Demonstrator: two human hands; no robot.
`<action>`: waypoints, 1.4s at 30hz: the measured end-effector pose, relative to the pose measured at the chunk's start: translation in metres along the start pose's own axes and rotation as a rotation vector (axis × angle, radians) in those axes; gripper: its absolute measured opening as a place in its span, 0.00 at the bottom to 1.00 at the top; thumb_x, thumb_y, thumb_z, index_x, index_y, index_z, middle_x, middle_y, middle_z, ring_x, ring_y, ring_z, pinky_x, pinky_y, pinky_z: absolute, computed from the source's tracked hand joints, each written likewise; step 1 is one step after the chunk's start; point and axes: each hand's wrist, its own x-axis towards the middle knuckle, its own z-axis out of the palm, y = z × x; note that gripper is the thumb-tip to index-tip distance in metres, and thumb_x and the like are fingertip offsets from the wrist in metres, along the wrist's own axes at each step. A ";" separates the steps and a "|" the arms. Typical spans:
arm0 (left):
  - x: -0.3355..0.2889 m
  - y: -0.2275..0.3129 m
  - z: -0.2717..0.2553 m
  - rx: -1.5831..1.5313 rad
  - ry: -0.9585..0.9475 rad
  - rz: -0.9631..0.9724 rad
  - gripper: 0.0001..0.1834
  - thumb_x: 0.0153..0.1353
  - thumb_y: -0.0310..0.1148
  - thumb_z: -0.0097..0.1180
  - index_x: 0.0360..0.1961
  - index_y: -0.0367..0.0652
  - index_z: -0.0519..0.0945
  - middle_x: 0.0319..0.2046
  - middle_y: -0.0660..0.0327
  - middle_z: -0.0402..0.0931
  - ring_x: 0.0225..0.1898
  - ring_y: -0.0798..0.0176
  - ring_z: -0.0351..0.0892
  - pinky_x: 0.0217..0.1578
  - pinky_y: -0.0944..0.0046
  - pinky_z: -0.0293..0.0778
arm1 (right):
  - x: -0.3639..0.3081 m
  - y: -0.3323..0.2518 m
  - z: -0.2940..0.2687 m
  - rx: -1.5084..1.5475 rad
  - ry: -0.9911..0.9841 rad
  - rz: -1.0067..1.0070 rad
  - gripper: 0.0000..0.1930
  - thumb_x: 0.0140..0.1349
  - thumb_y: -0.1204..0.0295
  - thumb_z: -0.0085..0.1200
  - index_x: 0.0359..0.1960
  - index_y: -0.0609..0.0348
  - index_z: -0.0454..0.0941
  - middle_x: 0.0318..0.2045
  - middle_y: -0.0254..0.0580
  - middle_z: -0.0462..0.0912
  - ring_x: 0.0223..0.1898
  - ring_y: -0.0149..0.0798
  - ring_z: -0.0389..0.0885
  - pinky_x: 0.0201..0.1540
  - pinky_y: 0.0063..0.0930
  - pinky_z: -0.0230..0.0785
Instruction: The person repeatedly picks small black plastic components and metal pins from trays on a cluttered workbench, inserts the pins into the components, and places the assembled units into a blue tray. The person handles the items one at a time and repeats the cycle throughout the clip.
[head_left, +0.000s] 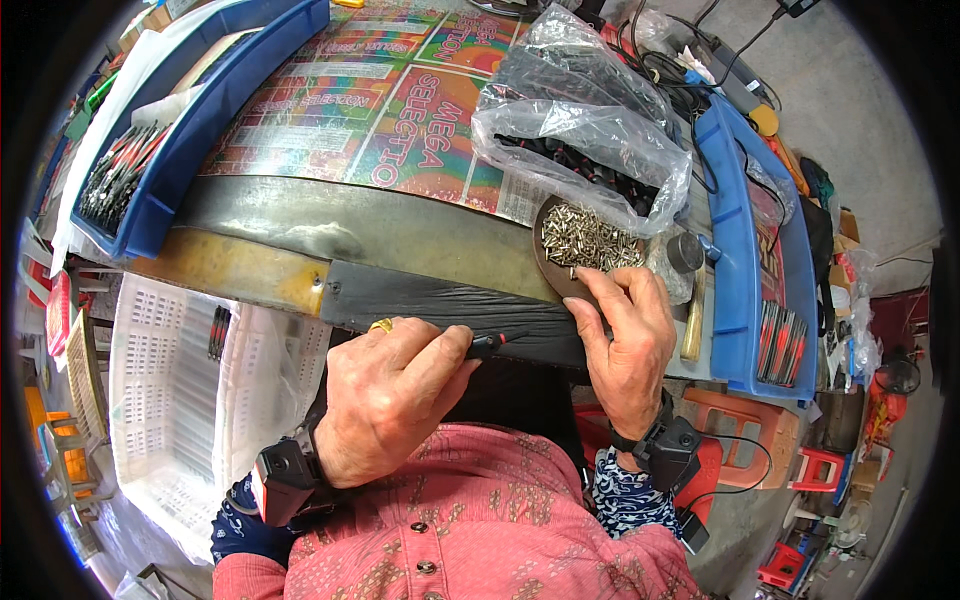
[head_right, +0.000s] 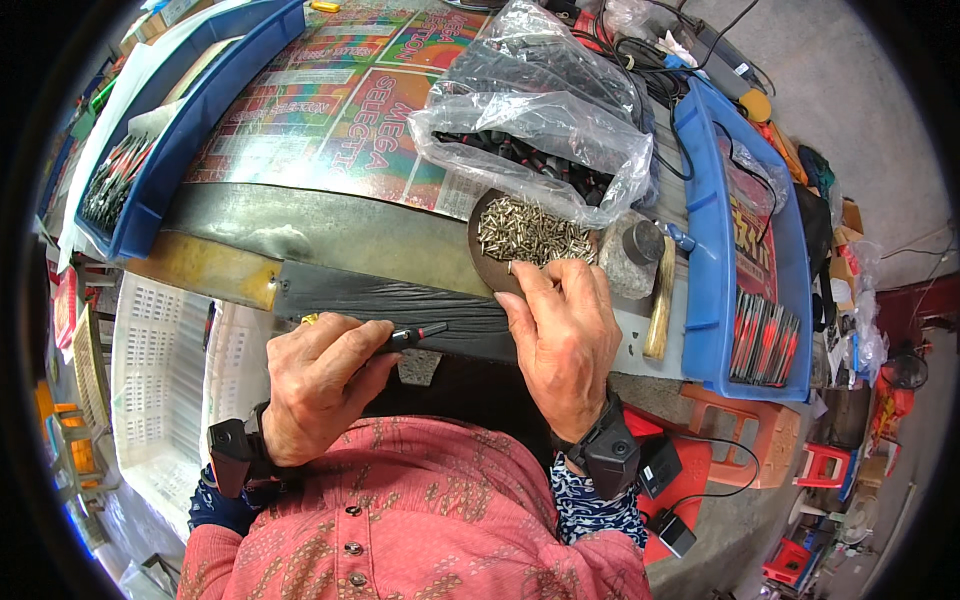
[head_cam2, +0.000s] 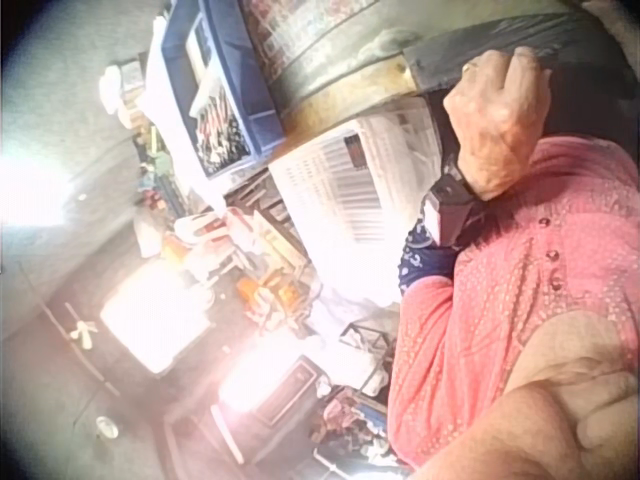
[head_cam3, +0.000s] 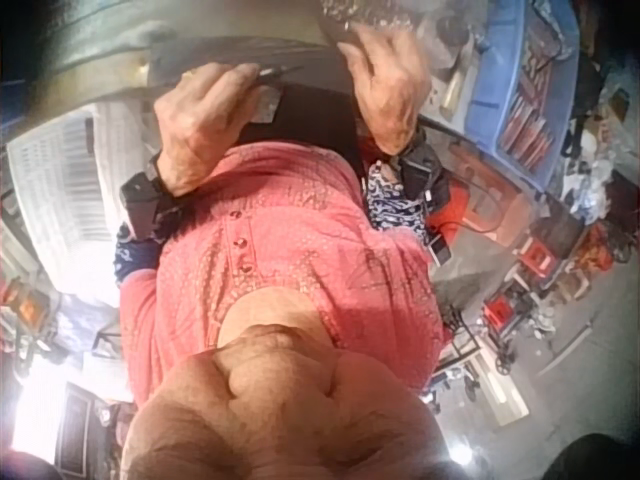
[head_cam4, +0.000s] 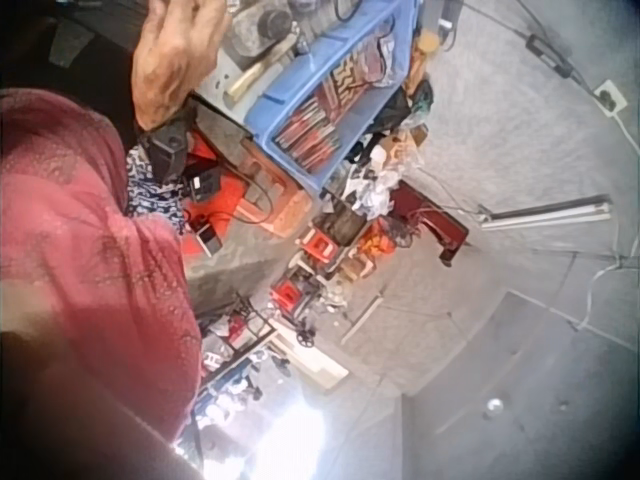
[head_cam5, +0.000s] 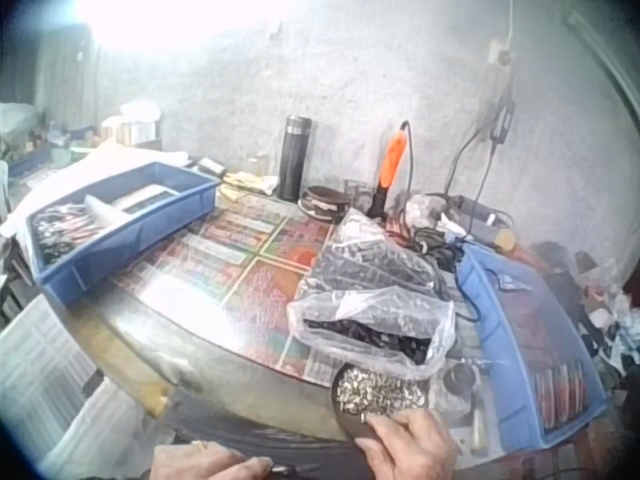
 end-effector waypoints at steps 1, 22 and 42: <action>0.000 0.000 0.000 -0.004 -0.004 -0.006 0.17 0.48 0.27 0.68 0.40 0.42 0.78 0.23 0.62 0.69 0.23 0.57 0.74 0.23 0.59 0.70 | 0.000 0.000 0.001 -0.007 -0.005 -0.006 0.16 0.51 0.74 0.68 0.43 0.60 0.82 0.34 0.42 0.75 0.38 0.47 0.75 0.37 0.39 0.70; -0.007 0.002 -0.008 -0.119 -0.049 -0.081 0.12 0.50 0.27 0.67 0.36 0.42 0.78 0.22 0.58 0.69 0.22 0.53 0.74 0.22 0.56 0.71 | -0.004 -0.015 -0.008 0.302 0.027 0.077 0.06 0.50 0.82 0.62 0.30 0.62 0.80 0.30 0.42 0.80 0.35 0.44 0.78 0.39 0.36 0.69; -0.011 0.015 -0.018 -0.127 -0.064 -0.109 0.12 0.49 0.29 0.67 0.34 0.43 0.78 0.24 0.59 0.71 0.24 0.53 0.76 0.22 0.56 0.72 | -0.019 -0.049 0.010 0.824 -0.047 -0.024 0.08 0.50 0.81 0.65 0.31 0.63 0.80 0.38 0.43 0.80 0.44 0.41 0.76 0.50 0.33 0.67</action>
